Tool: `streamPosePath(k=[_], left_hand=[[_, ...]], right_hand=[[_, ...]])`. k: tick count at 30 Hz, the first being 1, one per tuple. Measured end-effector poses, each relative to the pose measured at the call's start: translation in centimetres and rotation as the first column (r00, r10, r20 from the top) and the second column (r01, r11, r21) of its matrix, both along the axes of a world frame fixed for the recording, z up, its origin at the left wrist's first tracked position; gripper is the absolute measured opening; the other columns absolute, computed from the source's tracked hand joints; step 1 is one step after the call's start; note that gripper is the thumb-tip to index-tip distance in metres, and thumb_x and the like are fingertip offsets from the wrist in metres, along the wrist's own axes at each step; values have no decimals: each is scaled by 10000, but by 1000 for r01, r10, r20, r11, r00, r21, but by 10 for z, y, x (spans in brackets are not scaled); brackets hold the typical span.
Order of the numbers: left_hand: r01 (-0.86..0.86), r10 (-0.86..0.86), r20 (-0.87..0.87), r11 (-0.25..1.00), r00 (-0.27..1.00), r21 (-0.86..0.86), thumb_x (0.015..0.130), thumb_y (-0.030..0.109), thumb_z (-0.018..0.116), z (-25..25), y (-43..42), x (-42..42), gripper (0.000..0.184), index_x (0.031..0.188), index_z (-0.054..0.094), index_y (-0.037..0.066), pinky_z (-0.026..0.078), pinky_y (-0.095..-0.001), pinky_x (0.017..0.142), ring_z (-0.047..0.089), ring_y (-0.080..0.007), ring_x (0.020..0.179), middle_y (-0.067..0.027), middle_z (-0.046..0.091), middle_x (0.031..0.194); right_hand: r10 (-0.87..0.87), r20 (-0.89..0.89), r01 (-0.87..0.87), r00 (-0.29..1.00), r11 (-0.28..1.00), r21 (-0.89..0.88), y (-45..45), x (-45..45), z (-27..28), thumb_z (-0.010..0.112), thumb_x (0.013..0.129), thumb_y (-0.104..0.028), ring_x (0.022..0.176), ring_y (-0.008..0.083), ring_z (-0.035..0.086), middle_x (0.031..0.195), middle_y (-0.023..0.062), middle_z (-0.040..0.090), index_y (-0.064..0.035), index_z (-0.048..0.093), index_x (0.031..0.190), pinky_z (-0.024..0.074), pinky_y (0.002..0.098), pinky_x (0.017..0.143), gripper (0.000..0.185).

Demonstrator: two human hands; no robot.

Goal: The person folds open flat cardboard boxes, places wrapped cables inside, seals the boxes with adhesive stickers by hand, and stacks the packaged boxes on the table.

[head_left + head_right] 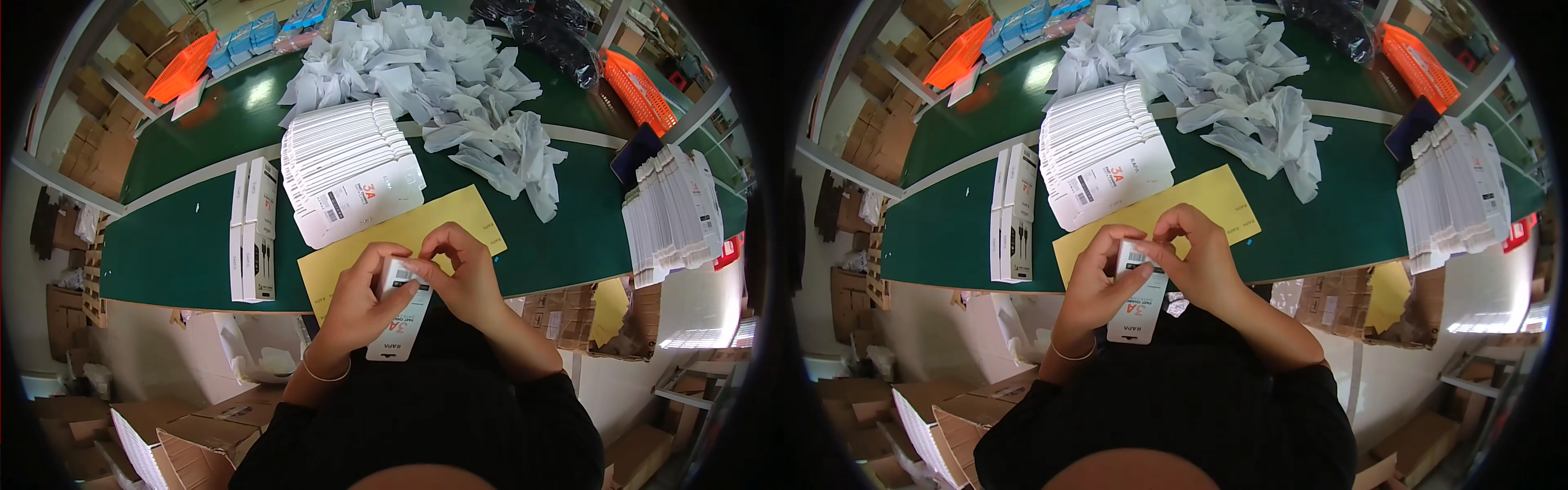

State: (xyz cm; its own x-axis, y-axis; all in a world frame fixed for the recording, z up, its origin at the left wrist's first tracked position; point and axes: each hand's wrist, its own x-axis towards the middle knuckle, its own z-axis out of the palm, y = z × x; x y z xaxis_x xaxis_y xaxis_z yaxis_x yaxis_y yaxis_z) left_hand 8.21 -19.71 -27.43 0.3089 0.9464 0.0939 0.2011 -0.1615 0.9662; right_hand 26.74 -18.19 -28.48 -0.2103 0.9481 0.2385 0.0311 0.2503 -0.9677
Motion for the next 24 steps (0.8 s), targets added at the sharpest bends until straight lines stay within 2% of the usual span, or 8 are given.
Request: streamPosePath(k=[2,6,12,14,16,17,21,24], left_hand=[[14,-14,-17,1000,1000,24,847,28,728,3,-2,1,386,1189,548,39,444,-252,612,587,-147,686,-102,675,886],[-127,103,181,984,978,126,822,-10,746,8,-10,5,426,1194,540,22,476,-253,661,627,-163,730,-132,696,940],[-123,106,214,990,971,68,809,-50,743,16,-15,-11,451,1206,534,-8,508,-259,750,673,-189,813,-157,703,1010],[-136,113,197,985,974,106,776,-85,740,28,-14,-33,470,1202,556,-16,529,-273,791,671,-191,871,-136,689,1062],[-265,220,314,958,924,107,740,-118,727,46,-7,-57,498,1204,587,-4,536,-268,799,658,-184,902,-123,678,1094],[-347,293,287,925,912,157,732,-150,682,60,1,-70,526,1226,609,15,536,-260,807,647,-178,918,-126,673,1118],[-441,409,172,865,896,242,884,-94,529,96,36,-147,512,1391,529,-29,516,-251,808,646,-178,927,-155,686,1155],[-463,443,137,863,886,202,891,-85,557,102,68,-204,486,1374,530,-47,532,-267,781,663,-204,892,-183,700,1118]], right_hand=[[27,-60,-29,998,999,-34,1,0,-1,647,909,52,785,144,541,904,65,571,-47,581,1080,460,262,730,209],[115,-575,-389,810,839,-380,9,-3,0,624,950,-21,811,147,525,939,72,551,-89,536,1183,454,289,753,258],[47,-667,-422,743,807,-413,22,-9,-3,631,964,-121,837,160,513,970,80,548,-102,516,1221,446,315,778,283],[8,-236,-75,972,958,-278,36,-10,-13,651,952,-154,834,177,523,977,90,555,-84,514,1228,449,322,782,316],[-182,211,178,960,983,38,52,-12,-25,670,940,-187,831,194,533,983,99,563,-67,513,1235,451,329,787,355],[-173,214,168,961,985,40,61,-14,-31,670,940,-187,831,194,533,983,99,563,-67,513,1235,451,329,787,355],[-577,419,401,701,805,438,95,-25,-50,685,923,-205,821,229,548,966,118,585,-30,536,1201,467,350,748,361],[-522,531,371,667,851,371,97,-24,-47,688,921,-207,826,244,560,982,130,596,-19,555,1171,474,357,740,340]])
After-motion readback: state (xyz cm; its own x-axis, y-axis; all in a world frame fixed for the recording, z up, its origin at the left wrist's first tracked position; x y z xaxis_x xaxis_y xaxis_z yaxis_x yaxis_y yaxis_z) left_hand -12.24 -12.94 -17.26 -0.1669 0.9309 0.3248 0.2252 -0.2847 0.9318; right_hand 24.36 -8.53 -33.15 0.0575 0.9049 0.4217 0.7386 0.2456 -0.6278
